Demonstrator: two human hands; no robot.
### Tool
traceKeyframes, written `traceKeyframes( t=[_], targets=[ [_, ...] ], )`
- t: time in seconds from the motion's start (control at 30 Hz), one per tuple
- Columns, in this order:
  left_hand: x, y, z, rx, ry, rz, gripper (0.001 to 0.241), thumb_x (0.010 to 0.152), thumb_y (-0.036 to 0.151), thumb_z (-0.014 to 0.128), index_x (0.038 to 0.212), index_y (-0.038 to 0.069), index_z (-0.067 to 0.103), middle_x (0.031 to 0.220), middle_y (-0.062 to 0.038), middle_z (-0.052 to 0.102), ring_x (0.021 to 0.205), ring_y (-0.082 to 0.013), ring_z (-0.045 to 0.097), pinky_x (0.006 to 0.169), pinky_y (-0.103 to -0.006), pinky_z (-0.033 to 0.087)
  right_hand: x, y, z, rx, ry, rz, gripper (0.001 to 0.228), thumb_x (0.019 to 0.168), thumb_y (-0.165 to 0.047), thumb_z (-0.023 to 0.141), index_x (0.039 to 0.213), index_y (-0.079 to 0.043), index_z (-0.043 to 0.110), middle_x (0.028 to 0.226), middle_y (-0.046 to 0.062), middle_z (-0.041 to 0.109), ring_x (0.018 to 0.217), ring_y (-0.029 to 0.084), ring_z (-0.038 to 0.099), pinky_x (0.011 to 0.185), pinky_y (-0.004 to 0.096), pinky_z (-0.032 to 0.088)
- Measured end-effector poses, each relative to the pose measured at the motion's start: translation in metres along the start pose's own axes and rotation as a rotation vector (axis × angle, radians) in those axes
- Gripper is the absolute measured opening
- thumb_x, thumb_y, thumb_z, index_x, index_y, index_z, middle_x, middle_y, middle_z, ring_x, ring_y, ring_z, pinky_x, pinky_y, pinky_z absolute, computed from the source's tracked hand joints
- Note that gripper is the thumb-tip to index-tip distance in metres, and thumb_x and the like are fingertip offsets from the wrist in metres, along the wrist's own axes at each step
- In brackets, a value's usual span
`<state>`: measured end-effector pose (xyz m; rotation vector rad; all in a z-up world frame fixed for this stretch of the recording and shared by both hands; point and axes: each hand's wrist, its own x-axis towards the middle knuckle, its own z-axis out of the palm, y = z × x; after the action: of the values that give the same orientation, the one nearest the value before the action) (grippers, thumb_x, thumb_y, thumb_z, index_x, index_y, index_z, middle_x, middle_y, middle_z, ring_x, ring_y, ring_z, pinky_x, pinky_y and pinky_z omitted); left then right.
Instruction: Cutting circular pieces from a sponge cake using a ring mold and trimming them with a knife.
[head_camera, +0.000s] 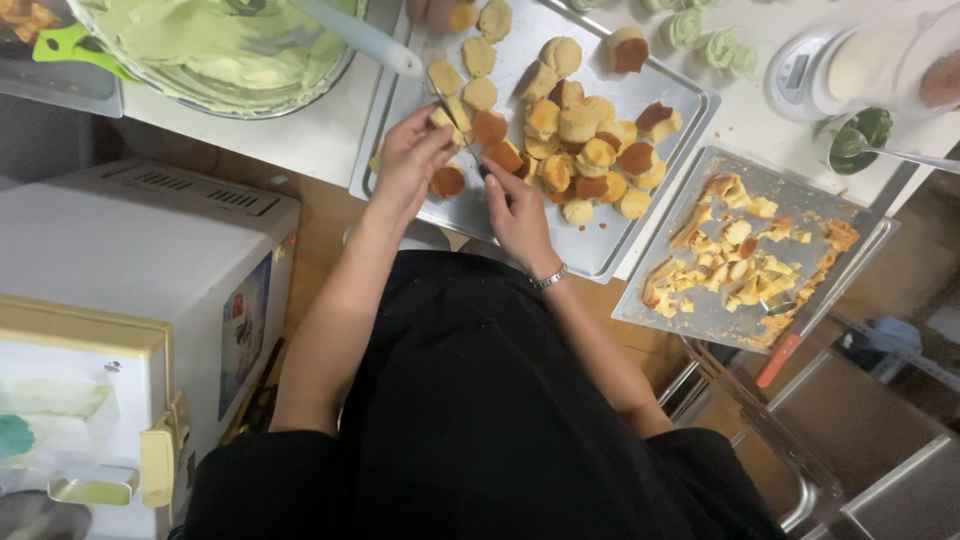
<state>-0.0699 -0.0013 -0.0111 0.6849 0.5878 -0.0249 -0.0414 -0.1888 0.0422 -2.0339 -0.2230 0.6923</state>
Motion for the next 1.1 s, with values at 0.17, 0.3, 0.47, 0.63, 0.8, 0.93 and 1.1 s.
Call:
traceKeyframes(
  t=[0.17,0.3,0.47,0.63,0.8,0.93,1.1],
  targets=[
    [0.017,0.007,-0.011,0.002,0.003,0.013,0.042,0.101,0.004,0.064,0.141,-0.007,0.057,0.122,-0.012,0.069,0.108,-0.0155,0.067,0.095,-0.0288,0.056,0.0,0.002,0.002,-0.033,0.009,0.011,0.034,0.106,-0.023,0.058,0.132,-0.004,0.069,0.079,0.009,0.068,0.065,0.013,0.06,0.063,0.03,0.051],
    [0.033,-0.006,-0.02,0.324,0.034,0.159,0.046,0.1,0.003,0.069,0.144,-0.005,0.056,0.125,-0.014,0.067,0.111,-0.0179,0.064,0.095,-0.0297,0.053,0.005,0.01,-0.002,0.066,0.029,0.059,0.038,0.108,-0.025,0.054,0.136,-0.002,0.065,0.078,0.004,0.07,0.07,0.009,0.064,0.067,0.028,0.053],
    [0.013,0.029,0.037,1.111,-0.035,0.409,0.053,0.087,0.004,0.076,0.138,0.002,0.06,0.142,-0.016,0.058,0.13,-0.0285,0.056,0.112,-0.0403,0.045,-0.002,0.024,-0.028,0.164,0.061,0.102,0.04,0.11,-0.027,0.052,0.14,-0.004,0.064,0.078,-0.001,0.066,0.066,0.006,0.054,0.06,0.026,0.045],
    [0.015,0.024,0.059,1.686,-0.273,0.542,0.053,0.079,0.004,0.077,0.131,0.005,0.067,0.152,-0.019,0.046,0.143,-0.0387,0.034,0.12,-0.0522,0.028,-0.018,0.04,-0.055,0.221,0.148,0.117,0.04,0.111,-0.029,0.052,0.139,-0.003,0.064,0.076,-0.003,0.062,0.059,0.003,0.049,0.054,0.022,0.042],
    [0.016,0.025,0.068,1.801,-0.303,0.468,0.028,0.083,0.004,0.075,0.109,0.004,0.067,0.14,-0.015,0.057,0.141,-0.0343,0.043,0.121,-0.0481,0.033,-0.043,0.043,-0.077,0.295,0.197,0.108,0.04,0.111,-0.025,0.05,0.14,-0.002,0.064,0.079,-0.003,0.062,0.057,0.001,0.045,0.051,0.021,0.038],
    [0.003,0.015,0.089,1.547,-0.19,0.309,0.042,0.086,0.011,0.077,0.124,0.004,0.06,0.129,-0.012,0.063,0.128,-0.0299,0.056,0.11,-0.0405,0.045,-0.064,0.038,-0.089,0.327,0.226,0.096,0.039,0.11,-0.023,0.049,0.141,-0.002,0.062,0.081,-0.002,0.062,0.056,0.001,0.042,0.05,0.021,0.036],
    [0.003,-0.051,0.108,0.676,-0.165,0.181,0.041,0.104,0.013,0.074,0.141,0.005,0.059,0.129,-0.009,0.067,0.118,-0.0251,0.063,0.104,-0.0394,0.051,-0.097,0.031,-0.1,0.151,0.291,-0.094,0.034,0.11,-0.016,0.055,0.138,0.0,0.065,0.087,0.003,0.066,0.076,0.008,0.058,0.068,0.025,0.048]
  ],
)
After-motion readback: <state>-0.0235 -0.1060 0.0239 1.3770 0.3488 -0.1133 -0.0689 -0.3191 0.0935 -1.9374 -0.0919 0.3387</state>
